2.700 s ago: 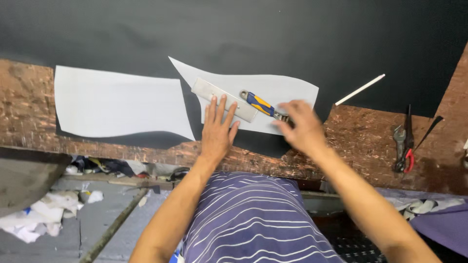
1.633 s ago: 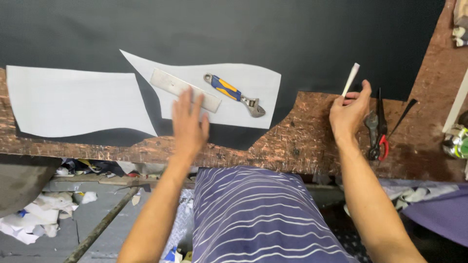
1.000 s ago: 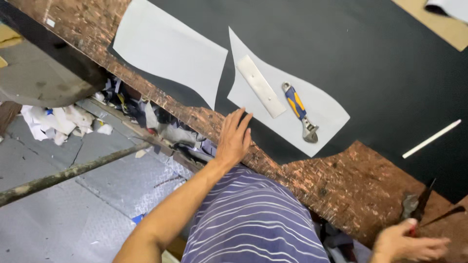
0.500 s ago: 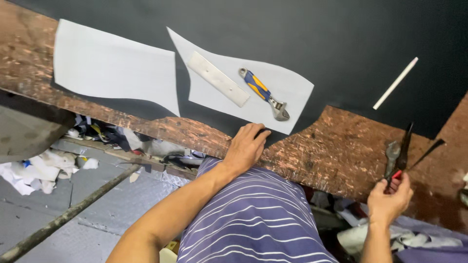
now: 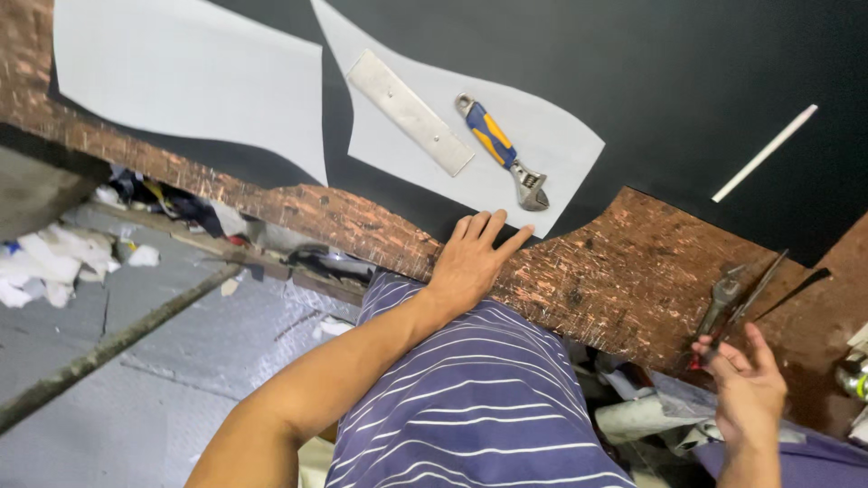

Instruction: The person places a white paper template on a large sheet of black material and uses shears to cut the material along the template's edge. After cutting, the person writes on the cut piece with a white marker and sets it aside.

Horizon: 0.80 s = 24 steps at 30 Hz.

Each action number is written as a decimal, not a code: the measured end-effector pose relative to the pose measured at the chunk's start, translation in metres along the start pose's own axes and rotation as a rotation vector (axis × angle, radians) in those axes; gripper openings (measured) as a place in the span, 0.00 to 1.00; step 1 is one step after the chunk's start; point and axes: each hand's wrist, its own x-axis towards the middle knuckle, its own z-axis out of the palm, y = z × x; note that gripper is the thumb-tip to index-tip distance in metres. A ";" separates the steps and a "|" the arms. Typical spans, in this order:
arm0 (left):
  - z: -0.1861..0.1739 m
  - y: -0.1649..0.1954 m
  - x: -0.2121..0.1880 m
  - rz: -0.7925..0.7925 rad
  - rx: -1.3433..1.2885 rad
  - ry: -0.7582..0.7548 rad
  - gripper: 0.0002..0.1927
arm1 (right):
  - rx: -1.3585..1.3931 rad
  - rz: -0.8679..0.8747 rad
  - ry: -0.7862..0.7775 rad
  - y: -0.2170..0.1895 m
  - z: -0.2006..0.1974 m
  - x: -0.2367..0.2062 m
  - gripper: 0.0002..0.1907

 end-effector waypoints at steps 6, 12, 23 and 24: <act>-0.001 0.003 0.008 -0.035 0.049 -0.035 0.39 | 0.098 0.153 -0.398 -0.052 0.034 -0.002 0.37; -0.008 -0.003 0.022 -0.044 -0.056 -0.060 0.31 | -0.693 0.374 -0.963 -0.067 0.073 0.032 0.28; -0.009 -0.007 0.027 -0.088 -0.124 -0.011 0.25 | -1.002 0.172 -1.192 -0.085 0.103 0.115 0.30; -0.009 -0.007 0.028 -0.092 -0.119 -0.021 0.25 | -1.012 0.173 -1.188 -0.088 0.107 0.118 0.30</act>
